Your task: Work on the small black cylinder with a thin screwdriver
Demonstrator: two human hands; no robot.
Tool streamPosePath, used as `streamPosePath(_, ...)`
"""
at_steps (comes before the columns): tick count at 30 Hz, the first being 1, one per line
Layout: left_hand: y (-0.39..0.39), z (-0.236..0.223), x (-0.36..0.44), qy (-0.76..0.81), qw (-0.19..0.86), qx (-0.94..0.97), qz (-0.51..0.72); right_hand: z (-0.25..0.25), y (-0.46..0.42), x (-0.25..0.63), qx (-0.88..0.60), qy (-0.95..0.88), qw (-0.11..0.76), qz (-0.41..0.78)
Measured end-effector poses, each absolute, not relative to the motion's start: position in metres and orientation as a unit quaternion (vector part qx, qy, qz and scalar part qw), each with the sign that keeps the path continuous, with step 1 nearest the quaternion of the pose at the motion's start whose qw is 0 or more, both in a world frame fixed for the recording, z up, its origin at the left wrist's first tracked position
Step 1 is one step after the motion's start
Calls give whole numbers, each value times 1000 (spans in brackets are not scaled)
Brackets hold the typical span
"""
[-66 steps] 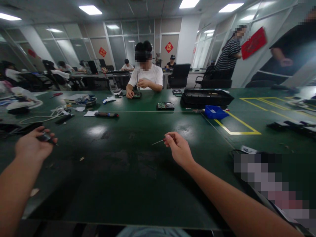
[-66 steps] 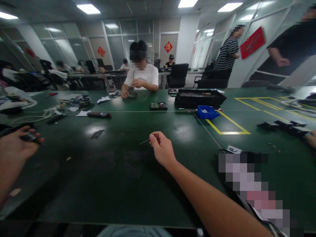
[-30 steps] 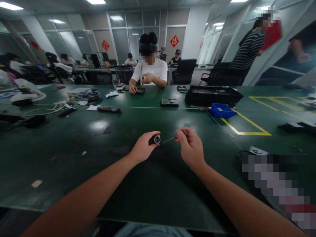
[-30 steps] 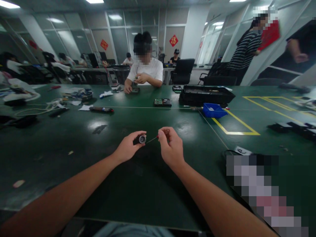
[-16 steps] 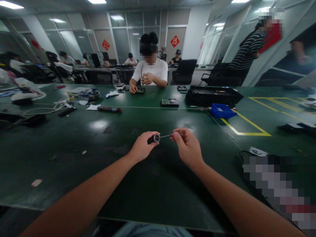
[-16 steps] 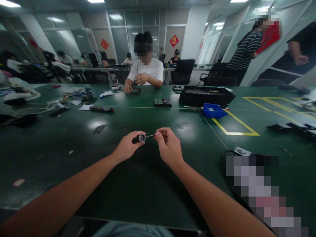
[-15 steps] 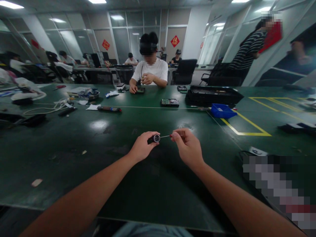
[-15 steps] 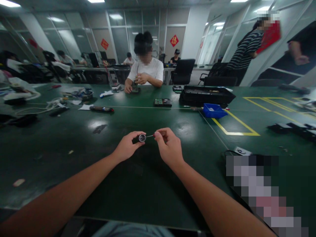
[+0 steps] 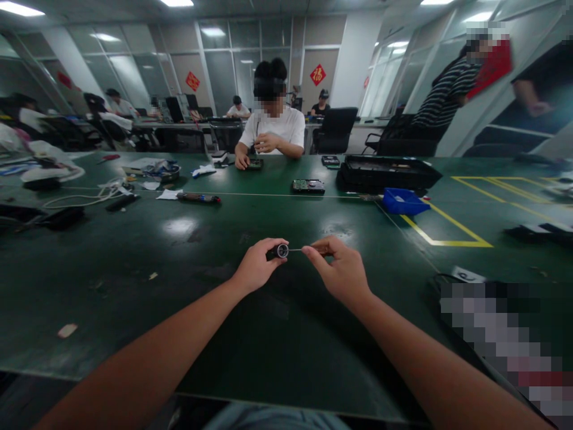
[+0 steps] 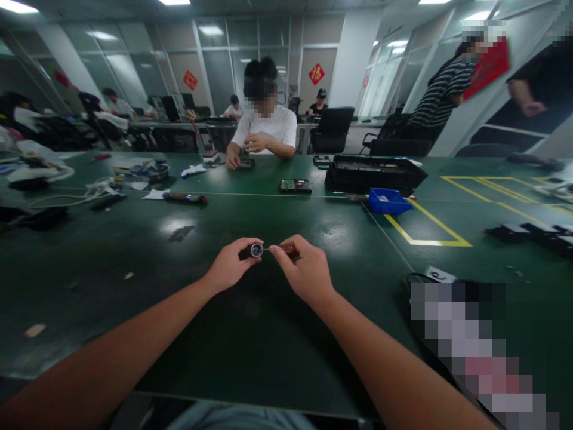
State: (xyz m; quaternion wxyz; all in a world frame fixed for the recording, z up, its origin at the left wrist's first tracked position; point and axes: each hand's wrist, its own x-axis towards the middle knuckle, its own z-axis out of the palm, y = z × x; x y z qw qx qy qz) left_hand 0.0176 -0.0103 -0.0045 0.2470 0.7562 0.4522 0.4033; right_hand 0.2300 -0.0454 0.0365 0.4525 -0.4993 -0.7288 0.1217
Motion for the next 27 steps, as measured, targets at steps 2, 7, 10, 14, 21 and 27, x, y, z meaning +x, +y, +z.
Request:
streamPosePath(2, -9, -6, 17, 454, 245, 753, 409, 37, -46, 231, -465, -750, 451, 135)
streamPosePath(7, -7, -6, 16, 457, 239, 751, 413, 41, -49, 230, -405, -798, 428, 129)
streamPosePath(10, -9, -5, 16, 452, 237, 756, 410, 42, -50, 229, -425, -792, 420, 127)
streamPosePath(14, -10, -4, 17, 448, 238, 761, 405, 42, -50, 228, -477, -777, 397, 110)
streamPosePath(21, -11, -2, 17, 456, 235, 757, 404, 38, -51, 226, -458, -732, 480, 155)
streamPosePath(27, -13, 2, 18, 446, 209, 776, 395, 30, -39, 226, -462, -626, 551, 302)
